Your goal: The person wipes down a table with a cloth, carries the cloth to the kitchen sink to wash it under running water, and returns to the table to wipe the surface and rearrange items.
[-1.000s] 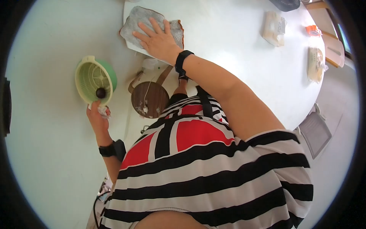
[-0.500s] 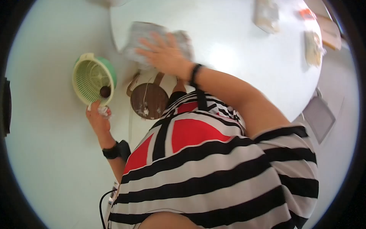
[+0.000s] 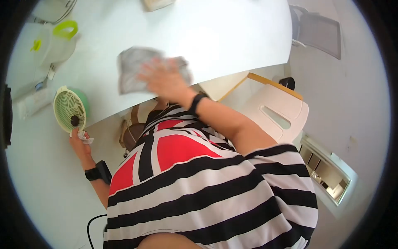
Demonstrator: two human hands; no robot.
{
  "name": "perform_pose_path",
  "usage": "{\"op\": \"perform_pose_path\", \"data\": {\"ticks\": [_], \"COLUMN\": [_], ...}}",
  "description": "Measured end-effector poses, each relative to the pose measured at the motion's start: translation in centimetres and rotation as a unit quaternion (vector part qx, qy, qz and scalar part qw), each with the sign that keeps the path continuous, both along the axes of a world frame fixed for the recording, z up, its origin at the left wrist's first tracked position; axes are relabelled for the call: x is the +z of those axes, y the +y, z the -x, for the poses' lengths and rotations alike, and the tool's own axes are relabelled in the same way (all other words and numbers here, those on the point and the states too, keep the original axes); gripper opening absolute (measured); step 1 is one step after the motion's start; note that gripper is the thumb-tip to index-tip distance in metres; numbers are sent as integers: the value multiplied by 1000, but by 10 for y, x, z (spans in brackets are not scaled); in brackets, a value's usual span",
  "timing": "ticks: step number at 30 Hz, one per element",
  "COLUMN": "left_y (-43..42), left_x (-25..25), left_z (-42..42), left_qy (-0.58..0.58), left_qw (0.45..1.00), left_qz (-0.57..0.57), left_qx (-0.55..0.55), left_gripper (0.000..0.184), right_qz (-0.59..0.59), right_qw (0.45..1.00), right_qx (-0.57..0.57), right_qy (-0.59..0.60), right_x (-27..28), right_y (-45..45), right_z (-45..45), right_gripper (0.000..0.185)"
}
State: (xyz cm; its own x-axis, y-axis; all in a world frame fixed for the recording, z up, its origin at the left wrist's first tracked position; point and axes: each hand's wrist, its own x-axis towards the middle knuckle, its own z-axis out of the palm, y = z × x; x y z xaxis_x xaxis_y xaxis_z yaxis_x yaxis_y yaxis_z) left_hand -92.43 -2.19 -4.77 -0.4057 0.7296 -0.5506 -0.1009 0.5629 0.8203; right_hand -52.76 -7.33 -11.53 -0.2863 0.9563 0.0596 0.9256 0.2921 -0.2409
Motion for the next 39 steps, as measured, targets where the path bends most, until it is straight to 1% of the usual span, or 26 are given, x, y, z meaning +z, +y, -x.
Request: {"op": "perform_pose_path", "data": {"ticks": [2, 3, 6, 7, 9, 11, 13, 15, 16, 17, 18, 20, 21, 23, 26, 27, 28, 29, 30, 32, 33, 35, 36, 37, 38, 39], "left_y": [-5, 0, 16, 24, 32, 31, 32, 34, 38, 41, 39, 28, 19, 12, 1, -3, -6, -9, -9, -2, 6, 24, 34, 44, 52, 61], "left_x": [-9, -12, -21, -25, -27, -24, -21, -12, -5, 7, 26, 43, 48, 54, 61, 50, 39, 30, 23, 8, -8, -40, -44, -47, -49, -52], "left_z": [10, 11, 8, 6, 5, 7, 6, 4, 2, -9, -23, -37, -37, -40, -53, -58, -64, -81, -102, -128, -135, -144, -153, -162, -169, -169], "left_qy": [4, 4, 7, 9, 16, 24, 48, 51, 62, 59, 87, 115, 140, 163, 137, 139, 140, 163, 185, 184, 184, 390, 390, 429, 466, 466], "left_qw": [1000, 1000, 1000, 999, 999, 999, 999, 999, 998, 998, 996, 993, 989, 986, 990, 984, 964, 951, 935, 925, 925, 804, 804, 783, 759, 760], "left_qz": [13, 12, -1, -12, -11, -10, -6, -1, 8, 7, 16, 22, 16, 9, -14, -58, -100, -110, -120, -85, -83, -222, -221, -258, -293, -292], "left_qx": [5, -8, -30, -36, -39, -43, 13, 9, 17, 11, 25, 35, 35, 32, 23, -90, -201, -240, -277, -320, -321, -390, -391, -370, -347, -347], "left_gripper": [18, 18, 18, 18, 18, 18, 19, 22, 25, 25, 28, 32, 35, 39, 37, 36, 36, 37, 39, 45, 45, 47, 47, 48, 50, 50], "right_qz": [55, 48, 16, 12, -11, -21, -11, -40, -115, -56, -57, -137, -154, -38, -38, -11, -76, -42, -40, -118, -98, -12, -6, 37, -1, -11], "right_qw": [995, 961, 869, 866, 791, 863, 942, 990, 988, 991, 990, 989, 988, 991, 921, 889, 854, 829, 829, 839, 874, 926, 964, 977, 983, 988], "right_qx": [-53, -233, -488, -494, -612, -503, -309, -137, -86, -37, -40, 24, -13, -129, -356, -433, -510, -554, -554, -518, -449, -337, -258, -207, -180, -152], "right_qy": [-68, -143, -78, -79, -28, -36, -132, 11, 50, 120, 119, 47, -14, 17, -155, -148, -73, -65, -66, -117, -157, -171, -59, 22, 27, -10], "right_x": [2, 4, -15, -14, -22, -29, -12, -10, -18, 6, 6, -2, 0, 15, -5, -4, -12, -10, -12, -24, -24, -10, -3, 3, -2, 0], "right_y": [-2, 5, 8, 15, 33, 38, 35, 28, 21, 17, 17, 19, 17, 20, 36, 44, 51, 53, 52, 50, 39, 16, -3, -21, -32, -34], "right_z": [-37, -107, -224, -228, -217, -154, -64, 10, 39, 40, 28, -5, -34, -107, -253, -296, -326, -339, -324, -262, -213, -109, -73, -53, -53, -70], "right_gripper": [54, 55, 56, 56, 57, 57, 62, 57, 54, 55, 55, 56, 54, 52, 56, 56, 54, 53, 53, 55, 57, 60, 61, 62, 63, 61]}}
